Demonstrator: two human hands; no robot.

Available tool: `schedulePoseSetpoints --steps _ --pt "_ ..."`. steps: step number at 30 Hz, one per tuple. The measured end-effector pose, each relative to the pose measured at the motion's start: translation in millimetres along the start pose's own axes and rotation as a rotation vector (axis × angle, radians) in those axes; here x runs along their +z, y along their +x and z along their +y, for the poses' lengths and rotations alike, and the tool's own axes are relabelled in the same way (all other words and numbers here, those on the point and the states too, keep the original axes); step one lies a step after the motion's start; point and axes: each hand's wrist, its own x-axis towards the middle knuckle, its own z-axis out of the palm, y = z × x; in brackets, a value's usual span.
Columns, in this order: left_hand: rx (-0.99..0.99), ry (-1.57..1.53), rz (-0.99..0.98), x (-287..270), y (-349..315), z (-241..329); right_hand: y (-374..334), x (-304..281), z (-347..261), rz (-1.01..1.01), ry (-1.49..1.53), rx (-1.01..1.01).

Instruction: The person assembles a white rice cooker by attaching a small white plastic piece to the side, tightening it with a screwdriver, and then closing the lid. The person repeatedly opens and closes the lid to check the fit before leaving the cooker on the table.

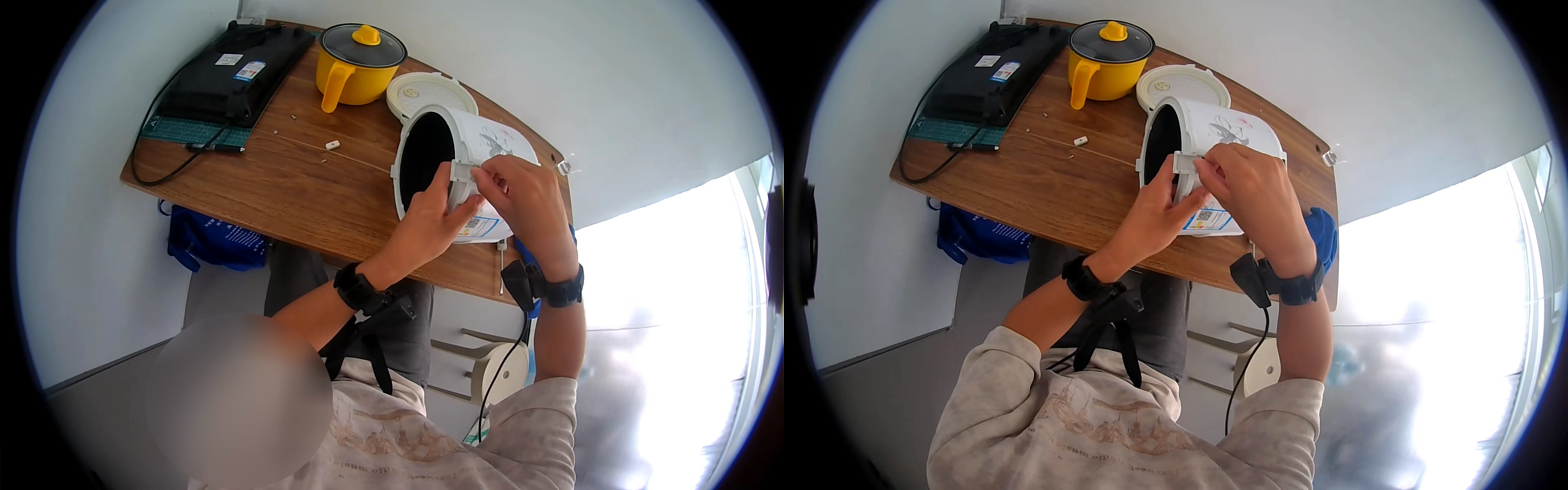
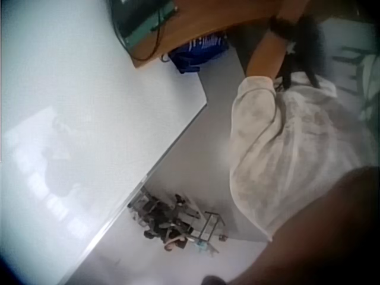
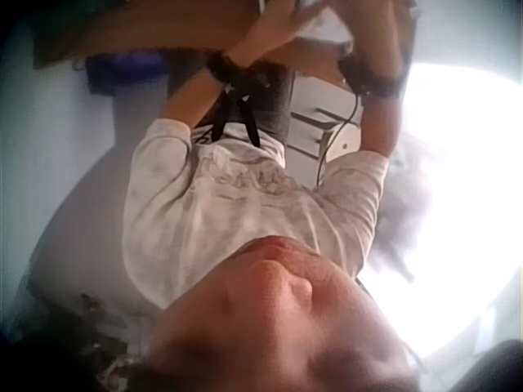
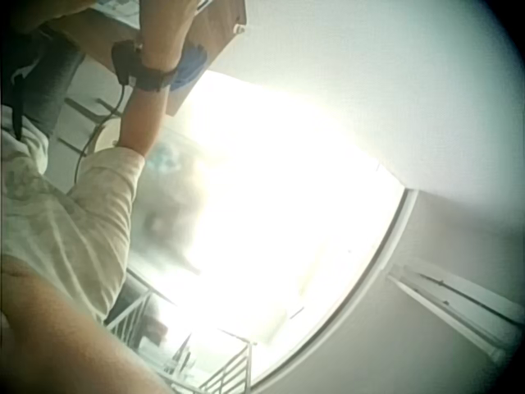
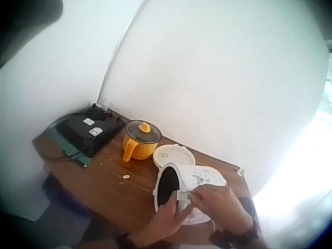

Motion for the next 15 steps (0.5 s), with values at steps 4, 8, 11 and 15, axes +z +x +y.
schedulePoseSetpoints --steps 4,8,11,15 --pt "-0.003 0.042 0.000 0 0 0 0 8 5 0.014 -0.108 -0.025" --pt "0.014 0.001 -0.001 0 1 1 -4 4 7 -0.038 -0.208 -0.036" --pt "0.028 -0.020 0.009 0 0 0 -6 -5 0 -0.012 0.002 0.143" --pt "0.017 -0.025 -0.004 2 -3 -1 -10 -4 -1 -0.001 0.183 0.101"
